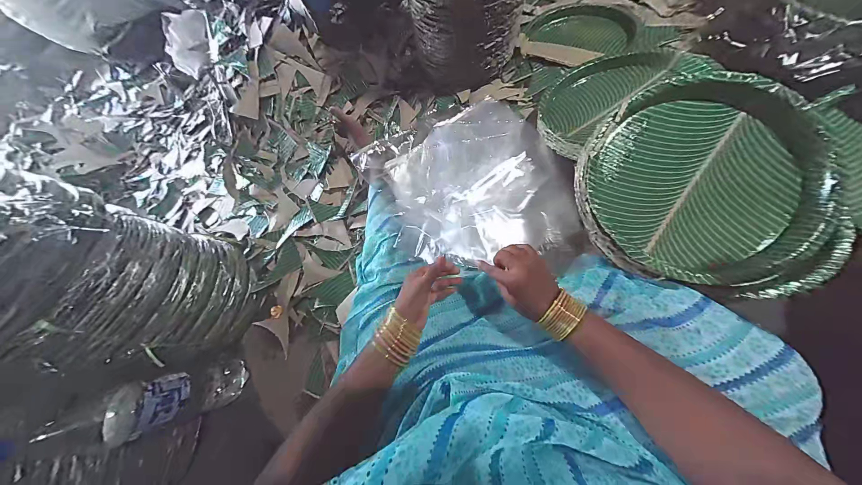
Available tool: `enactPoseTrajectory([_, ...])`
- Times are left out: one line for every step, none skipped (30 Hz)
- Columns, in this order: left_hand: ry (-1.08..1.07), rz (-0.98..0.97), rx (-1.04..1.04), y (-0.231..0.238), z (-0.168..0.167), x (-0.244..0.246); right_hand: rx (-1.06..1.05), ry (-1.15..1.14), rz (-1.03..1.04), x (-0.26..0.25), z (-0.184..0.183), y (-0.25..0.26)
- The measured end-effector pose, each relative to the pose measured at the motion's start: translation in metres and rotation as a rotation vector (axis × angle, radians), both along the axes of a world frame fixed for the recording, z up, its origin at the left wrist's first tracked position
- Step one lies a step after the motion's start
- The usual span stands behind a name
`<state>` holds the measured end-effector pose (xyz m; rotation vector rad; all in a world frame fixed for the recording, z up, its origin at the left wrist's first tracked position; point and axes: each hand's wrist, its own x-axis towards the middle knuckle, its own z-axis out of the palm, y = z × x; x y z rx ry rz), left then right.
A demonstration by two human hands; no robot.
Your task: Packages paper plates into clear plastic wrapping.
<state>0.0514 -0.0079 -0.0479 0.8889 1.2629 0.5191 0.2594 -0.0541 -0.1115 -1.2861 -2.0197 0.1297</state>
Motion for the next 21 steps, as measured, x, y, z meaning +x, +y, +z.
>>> enactPoseTrajectory([0.057, 0.019, -0.016, 0.002, 0.002, 0.011, -0.004, -0.029, 0.006, -0.004, 0.000, -0.003])
enactPoseTrajectory([0.118, 0.025, -0.019, 0.003, 0.002, 0.020, -0.005, -0.057, 0.005, -0.008, -0.001, -0.006])
enactPoseTrajectory([0.168, 0.024, -0.014, 0.004, 0.002, 0.028, -0.006, -0.086, 0.004, -0.011, -0.002, -0.008])
enactPoseTrajectory([0.199, 0.027, -0.009, 0.004, 0.000, 0.032, -0.014, -0.116, 0.010, -0.013, -0.004, -0.011])
enactPoseTrajectory([0.210, 0.037, -0.006, 0.004, -0.002, 0.034, -0.035, -0.141, 0.025, -0.015, -0.004, -0.013])
enactPoseTrajectory([0.206, 0.046, -0.004, 0.004, -0.004, 0.034, -0.066, -0.163, 0.043, -0.016, -0.004, -0.014])
enactPoseTrajectory([0.198, 0.052, -0.009, 0.004, -0.006, 0.032, -0.103, -0.181, 0.058, -0.017, -0.002, -0.015])
enactPoseTrajectory([0.188, 0.067, -0.019, 0.002, -0.006, 0.029, -0.140, -0.196, 0.069, -0.018, 0.000, -0.016])
enactPoseTrajectory([0.175, 0.085, -0.031, 0.000, -0.006, 0.026, -0.166, -0.196, 0.073, -0.018, 0.002, -0.016])
enactPoseTrajectory([0.160, 0.108, -0.036, -0.003, -0.006, 0.023, -0.184, -0.186, 0.074, -0.018, 0.003, -0.016])
enactPoseTrajectory([0.155, 0.129, -0.027, -0.005, -0.006, 0.020, -0.202, -0.169, 0.076, -0.018, 0.003, -0.016])
enactPoseTrajectory([0.168, 0.147, -0.002, -0.008, -0.006, 0.016, -0.226, -0.145, 0.080, -0.018, 0.003, -0.016])
enactPoseTrajectory([0.194, 0.162, 0.034, -0.009, -0.008, 0.013, -0.259, -0.118, 0.085, -0.017, 0.003, -0.016])
enactPoseTrajectory([0.220, 0.174, 0.073, -0.011, -0.010, 0.010, -0.307, -0.080, 0.095, -0.017, 0.004, -0.017])
enactPoseTrajectory([0.236, 0.182, 0.103, -0.011, -0.012, 0.007, -0.345, -0.026, 0.097, -0.016, 0.006, -0.018])
enactPoseTrajectory([0.248, 0.185, 0.132, -0.012, -0.015, 0.006, -0.379, 0.039, 0.091, -0.016, 0.007, -0.019])
enactPoseTrajectory([0.254, 0.187, 0.159, -0.014, -0.018, 0.005, -0.420, 0.112, 0.080, -0.016, 0.009, -0.020])
enactPoseTrajectory([0.248, 0.186, 0.176, -0.015, -0.020, 0.006, -0.456, 0.190, 0.063, -0.017, 0.010, -0.021])
enactPoseTrajectory([0.238, 0.179, 0.187, -0.017, -0.021, 0.008, -0.480, 0.266, 0.040, -0.018, 0.010, -0.022])
enactPoseTrajectory([0.227, 0.170, 0.196, -0.019, -0.023, 0.011, -0.491, 0.333, 0.017, -0.020, 0.008, -0.022])
enactPoseTrajectory([0.219, 0.160, 0.209, -0.023, -0.025, 0.014, -0.511, 0.390, 0.003, -0.022, 0.007, -0.021])
